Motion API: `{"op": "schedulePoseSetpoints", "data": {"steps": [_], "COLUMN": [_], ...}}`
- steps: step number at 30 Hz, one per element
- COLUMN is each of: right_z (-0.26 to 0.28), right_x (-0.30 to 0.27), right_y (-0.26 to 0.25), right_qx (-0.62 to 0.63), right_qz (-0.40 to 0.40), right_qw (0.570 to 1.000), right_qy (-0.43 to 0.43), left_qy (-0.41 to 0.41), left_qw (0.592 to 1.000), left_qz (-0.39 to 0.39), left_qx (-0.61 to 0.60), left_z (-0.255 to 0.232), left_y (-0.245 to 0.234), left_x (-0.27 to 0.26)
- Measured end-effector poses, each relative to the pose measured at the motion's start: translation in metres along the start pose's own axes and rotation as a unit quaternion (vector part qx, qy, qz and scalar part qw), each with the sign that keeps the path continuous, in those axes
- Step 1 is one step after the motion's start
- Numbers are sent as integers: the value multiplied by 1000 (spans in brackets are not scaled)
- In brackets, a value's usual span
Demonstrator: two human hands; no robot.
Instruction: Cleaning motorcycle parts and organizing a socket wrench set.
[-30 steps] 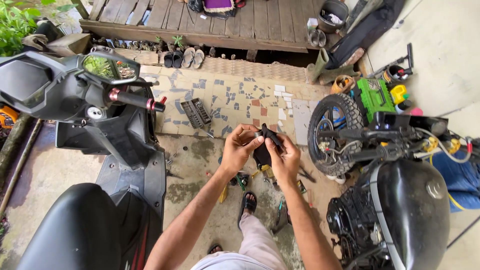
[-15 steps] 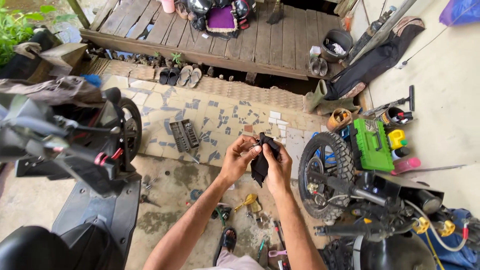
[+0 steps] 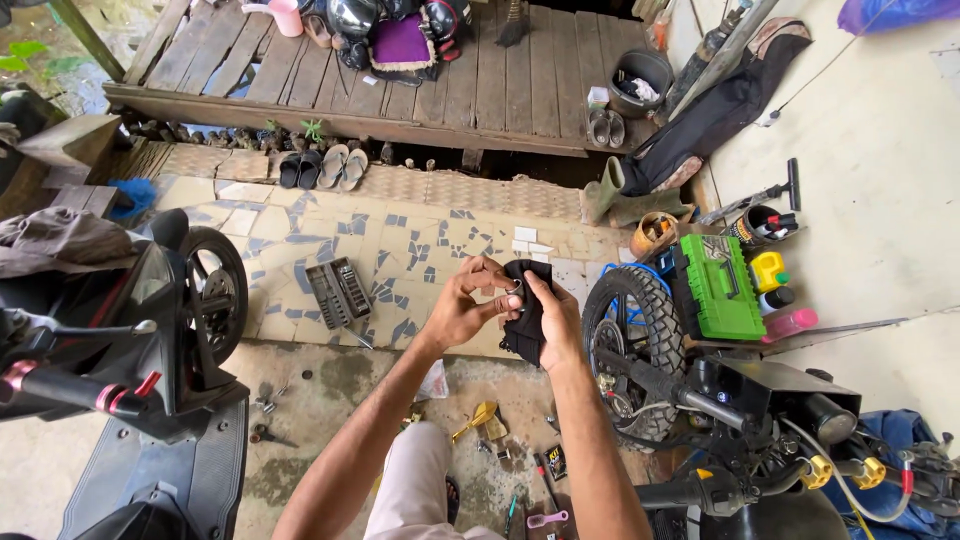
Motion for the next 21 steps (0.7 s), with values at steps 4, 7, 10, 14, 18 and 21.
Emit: {"op": "schedulePoseSetpoints", "data": {"steps": [4,7,10,14,18,21], "right_z": [13,32,44,60,78,84], "right_x": [32,48,72,106,165,236], "right_y": [0,5,17,33,50,48], "right_qx": [19,-12,-14,-39,-77,-64], "right_qz": [35,40,32,15,0,-12], "right_qw": [999,999,998,993,985,984], "right_qy": [15,6,-44,-108,-154,-165], "left_qy": [33,52,85,128,153,157], "left_qw": [999,998,994,984,978,980], "left_qz": [14,28,43,48,50,54], "left_qx": [9,22,54,113,131,114], "left_z": [3,2,3,6,28,49], "left_y": [-4,-3,-2,2,6,11], "left_x": [27,55,88,135,197,243]}}
Point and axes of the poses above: each hand's wrist, its own x-axis towards the middle knuckle, its own y-axis out of the palm, z = x × y, the point moved 1 cm from there along x, towards the middle knuckle, and after that the axes turned 4 degrees about -z, right-handed, at the moved point
